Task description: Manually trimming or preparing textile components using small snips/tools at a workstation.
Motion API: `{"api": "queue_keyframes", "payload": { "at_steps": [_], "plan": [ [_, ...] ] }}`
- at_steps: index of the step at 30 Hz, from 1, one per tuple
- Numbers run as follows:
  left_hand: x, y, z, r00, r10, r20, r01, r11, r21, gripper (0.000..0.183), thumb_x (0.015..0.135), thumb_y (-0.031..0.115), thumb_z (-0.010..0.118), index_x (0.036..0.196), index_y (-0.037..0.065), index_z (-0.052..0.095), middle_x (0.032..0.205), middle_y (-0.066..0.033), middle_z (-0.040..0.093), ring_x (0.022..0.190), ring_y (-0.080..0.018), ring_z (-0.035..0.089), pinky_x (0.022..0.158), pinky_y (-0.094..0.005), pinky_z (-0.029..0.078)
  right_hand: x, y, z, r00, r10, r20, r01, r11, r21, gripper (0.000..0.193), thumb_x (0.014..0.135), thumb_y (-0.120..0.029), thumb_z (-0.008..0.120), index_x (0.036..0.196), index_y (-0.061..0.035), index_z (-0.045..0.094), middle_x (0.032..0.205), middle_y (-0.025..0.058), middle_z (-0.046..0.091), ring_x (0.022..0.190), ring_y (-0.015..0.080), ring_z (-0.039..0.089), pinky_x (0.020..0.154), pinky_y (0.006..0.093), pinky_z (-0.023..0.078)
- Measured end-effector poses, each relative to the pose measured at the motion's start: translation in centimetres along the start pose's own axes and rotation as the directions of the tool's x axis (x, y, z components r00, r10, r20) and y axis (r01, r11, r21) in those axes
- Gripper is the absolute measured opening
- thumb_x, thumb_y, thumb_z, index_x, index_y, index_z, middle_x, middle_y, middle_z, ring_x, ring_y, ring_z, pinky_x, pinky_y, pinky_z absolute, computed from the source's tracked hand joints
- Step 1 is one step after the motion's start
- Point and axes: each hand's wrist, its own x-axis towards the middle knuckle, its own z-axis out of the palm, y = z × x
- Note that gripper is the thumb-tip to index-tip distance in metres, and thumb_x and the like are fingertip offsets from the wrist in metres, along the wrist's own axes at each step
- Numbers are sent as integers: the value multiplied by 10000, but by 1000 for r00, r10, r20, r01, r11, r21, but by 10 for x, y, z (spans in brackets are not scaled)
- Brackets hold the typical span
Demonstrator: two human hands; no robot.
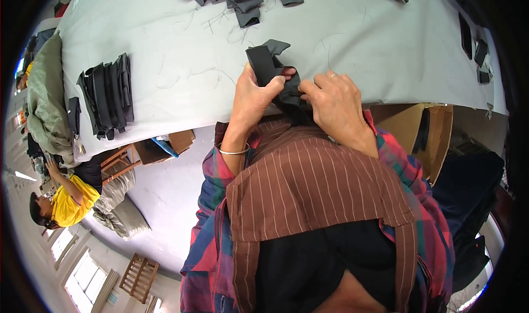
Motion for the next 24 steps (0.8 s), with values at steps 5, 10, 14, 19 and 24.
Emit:
{"api": "queue_keyframes", "payload": {
  "at_steps": [5,10,14,19,24],
  "plan": [
    [-2,1,2,1000,-11,-22,10,999,-42,337,801,29,556,1126,-42,503,987,-114,659,921,-143,614,852,-276,484,-2,-1,3,1000,14,-18,-13,1000,28,106,719,-93,690,796,-88,617,681,50,537,690,248,545,610,377,419],
    [-3,0,2,1000,11,-22,-12,999,-33,338,804,21,556,1132,-41,502,989,-113,660,923,-141,614,853,-271,483,-4,1,1,999,49,-9,-48,997,56,107,725,-91,689,805,-86,618,691,55,550,706,257,555,622,381,431],
    [-4,-1,2,999,14,-33,-15,1000,-28,336,804,20,559,1130,-40,503,992,-112,660,923,-140,614,854,-268,482,-5,1,1,999,53,-6,-52,998,28,107,730,-97,688,812,-88,621,698,57,557,713,259,560,626,384,430],
    [-3,-4,3,999,28,-22,-29,999,-41,330,799,29,569,1115,-38,506,983,-107,662,919,-137,614,850,-269,481,-6,-2,4,999,21,-41,-21,1000,9,89,746,-139,677,788,-89,616,652,67,553,690,245,570,610,375,408],
    [-5,-8,1,998,41,-37,-42,999,-35,321,796,36,577,1101,-38,511,965,-104,668,902,-137,619,835,-272,488,-9,-7,3,999,44,4,-44,999,4,110,728,-103,691,816,-92,625,703,59,562,718,258,562,644,380,423]
  ]
}}
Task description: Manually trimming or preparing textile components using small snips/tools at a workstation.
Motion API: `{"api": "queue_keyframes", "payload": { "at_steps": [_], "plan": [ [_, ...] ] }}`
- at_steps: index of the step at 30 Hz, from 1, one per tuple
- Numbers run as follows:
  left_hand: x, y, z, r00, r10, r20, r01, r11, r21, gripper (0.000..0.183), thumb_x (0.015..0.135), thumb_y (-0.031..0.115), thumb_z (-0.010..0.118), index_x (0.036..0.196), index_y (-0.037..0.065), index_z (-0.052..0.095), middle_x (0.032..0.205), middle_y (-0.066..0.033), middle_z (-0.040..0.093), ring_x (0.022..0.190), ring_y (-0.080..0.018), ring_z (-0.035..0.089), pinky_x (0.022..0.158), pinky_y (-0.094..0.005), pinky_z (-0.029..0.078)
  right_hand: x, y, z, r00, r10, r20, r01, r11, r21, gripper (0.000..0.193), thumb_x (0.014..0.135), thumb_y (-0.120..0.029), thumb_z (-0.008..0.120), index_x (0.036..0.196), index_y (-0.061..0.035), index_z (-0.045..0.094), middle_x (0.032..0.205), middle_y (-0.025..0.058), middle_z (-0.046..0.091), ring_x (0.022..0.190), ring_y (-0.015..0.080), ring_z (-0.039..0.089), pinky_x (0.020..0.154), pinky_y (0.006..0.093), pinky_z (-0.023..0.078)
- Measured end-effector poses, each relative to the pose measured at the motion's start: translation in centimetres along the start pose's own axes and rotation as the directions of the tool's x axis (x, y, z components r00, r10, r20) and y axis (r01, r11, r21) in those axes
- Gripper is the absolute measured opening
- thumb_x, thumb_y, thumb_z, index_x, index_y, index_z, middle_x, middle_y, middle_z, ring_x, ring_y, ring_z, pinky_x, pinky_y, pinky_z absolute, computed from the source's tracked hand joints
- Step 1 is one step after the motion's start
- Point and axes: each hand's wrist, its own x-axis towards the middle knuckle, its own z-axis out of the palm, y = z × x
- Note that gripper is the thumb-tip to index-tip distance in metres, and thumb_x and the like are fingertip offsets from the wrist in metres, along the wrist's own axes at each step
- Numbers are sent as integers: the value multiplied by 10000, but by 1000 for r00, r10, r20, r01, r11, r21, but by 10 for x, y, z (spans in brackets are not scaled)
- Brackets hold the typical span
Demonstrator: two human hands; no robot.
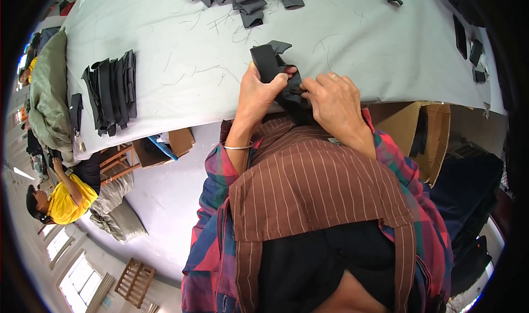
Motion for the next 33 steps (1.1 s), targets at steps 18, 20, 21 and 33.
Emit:
{"api": "queue_keyframes", "payload": {
  "at_steps": [18,20,21,33],
  "plan": [
    [3,-2,-10,1000,-6,18,7,1000,-11,334,795,71,595,1099,-42,512,937,-104,661,852,-139,614,783,-274,489,8,13,2,999,18,-43,-7,969,246,157,746,-86,683,901,-77,655,802,76,642,693,236,586,638,333,451],
    [0,-4,-27,999,-32,31,31,999,21,336,796,84,602,1092,-45,509,912,-91,650,831,-132,605,763,-269,484,9,22,1,990,140,-8,-114,835,539,194,801,-63,650,995,-59,657,823,47,655,688,139,577,652,254,446],
    [-3,0,-37,998,-47,41,41,992,121,347,793,95,608,1093,-45,505,893,-76,627,797,-126,590,748,-262,474,10,28,-5,990,137,-16,-107,836,538,194,801,-63,650,995,-59,657,823,47,655,688,139,577,652,254,446],
    [-60,56,-146,965,66,-253,46,910,412,574,771,37,641,1302,44,423,917,-40,552,797,-105,530,706,-234,439,31,113,16,871,459,-172,-319,797,513,270,868,-161,621,1125,-78,609,956,53,663,832,139,601,741,258,454]
  ]
}}
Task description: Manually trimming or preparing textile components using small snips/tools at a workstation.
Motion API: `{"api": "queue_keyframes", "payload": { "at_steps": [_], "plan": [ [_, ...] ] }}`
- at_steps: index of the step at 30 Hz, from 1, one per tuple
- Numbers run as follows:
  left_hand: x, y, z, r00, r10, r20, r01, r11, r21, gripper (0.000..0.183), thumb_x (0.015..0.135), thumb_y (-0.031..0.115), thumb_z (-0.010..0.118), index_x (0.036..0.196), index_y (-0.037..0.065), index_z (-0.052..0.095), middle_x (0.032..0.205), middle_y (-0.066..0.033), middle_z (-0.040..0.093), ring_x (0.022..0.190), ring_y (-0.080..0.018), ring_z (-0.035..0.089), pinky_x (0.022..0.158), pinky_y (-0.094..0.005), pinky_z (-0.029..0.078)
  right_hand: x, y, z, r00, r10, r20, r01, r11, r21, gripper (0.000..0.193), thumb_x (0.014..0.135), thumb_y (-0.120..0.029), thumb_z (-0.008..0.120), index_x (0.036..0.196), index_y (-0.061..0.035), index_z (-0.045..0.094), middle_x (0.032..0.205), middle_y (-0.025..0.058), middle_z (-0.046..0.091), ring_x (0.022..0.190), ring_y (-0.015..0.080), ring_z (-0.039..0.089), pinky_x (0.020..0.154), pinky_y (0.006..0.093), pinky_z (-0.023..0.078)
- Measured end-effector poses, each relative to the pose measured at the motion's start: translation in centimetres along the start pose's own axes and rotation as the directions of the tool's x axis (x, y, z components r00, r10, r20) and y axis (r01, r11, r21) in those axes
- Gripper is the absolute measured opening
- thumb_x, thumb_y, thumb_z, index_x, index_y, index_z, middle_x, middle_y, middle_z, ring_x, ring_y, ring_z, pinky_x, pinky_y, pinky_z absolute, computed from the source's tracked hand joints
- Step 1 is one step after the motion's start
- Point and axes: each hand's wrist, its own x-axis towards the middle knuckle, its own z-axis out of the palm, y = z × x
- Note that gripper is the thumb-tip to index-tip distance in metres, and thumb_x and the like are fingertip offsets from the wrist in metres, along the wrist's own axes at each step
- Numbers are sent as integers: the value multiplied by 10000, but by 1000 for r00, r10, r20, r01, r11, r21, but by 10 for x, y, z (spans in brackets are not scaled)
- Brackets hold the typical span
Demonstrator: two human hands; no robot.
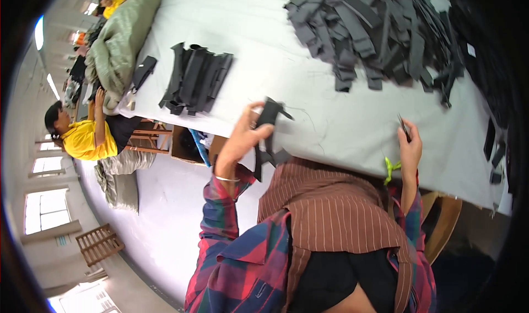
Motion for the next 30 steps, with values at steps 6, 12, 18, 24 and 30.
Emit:
{"api": "queue_keyframes", "payload": {
  "at_steps": [6,12,18,24,30],
  "plan": [
    [43,46,-129,524,592,-613,-228,791,568,498,747,122,685,1207,7,533,920,-91,545,762,-189,557,675,-305,474,-8,-11,9,999,36,-25,-40,983,-179,258,848,-168,630,1105,-146,623,967,86,687,894,241,656,757,309,481],
    [133,-10,-188,649,349,-676,510,460,727,498,860,348,560,1332,210,477,1271,-119,506,1156,-343,480,933,-615,341,-11,-19,15,996,-19,-84,3,981,-195,222,838,-131,634,1059,-139,639,895,91,681,818,243,658,714,318,484],
    [138,-78,-188,706,364,-608,485,377,789,486,932,365,465,1402,383,346,1503,-7,292,1353,-350,289,973,-710,220,-13,-17,15,995,-61,-74,42,970,-239,253,792,-63,621,1036,-128,641,858,103,650,778,280,629,684,338,477],
    [138,-79,-232,761,129,-636,547,402,735,597,850,203,493,1388,421,354,1464,-72,349,1256,-375,424,940,-688,303,-17,-19,9,991,-41,-124,10,971,-238,232,788,-57,614,1009,-122,642,842,105,643,768,295,619,662,351,470],
    [155,-36,-178,716,262,-648,649,94,755,563,812,197,516,1362,291,443,1445,-129,358,1237,-385,441,933,-656,340,-13,-25,12,986,-111,-125,87,979,-186,217,774,-51,601,975,-118,644,836,97,646,762,309,617,646,369,469]
  ]
}}
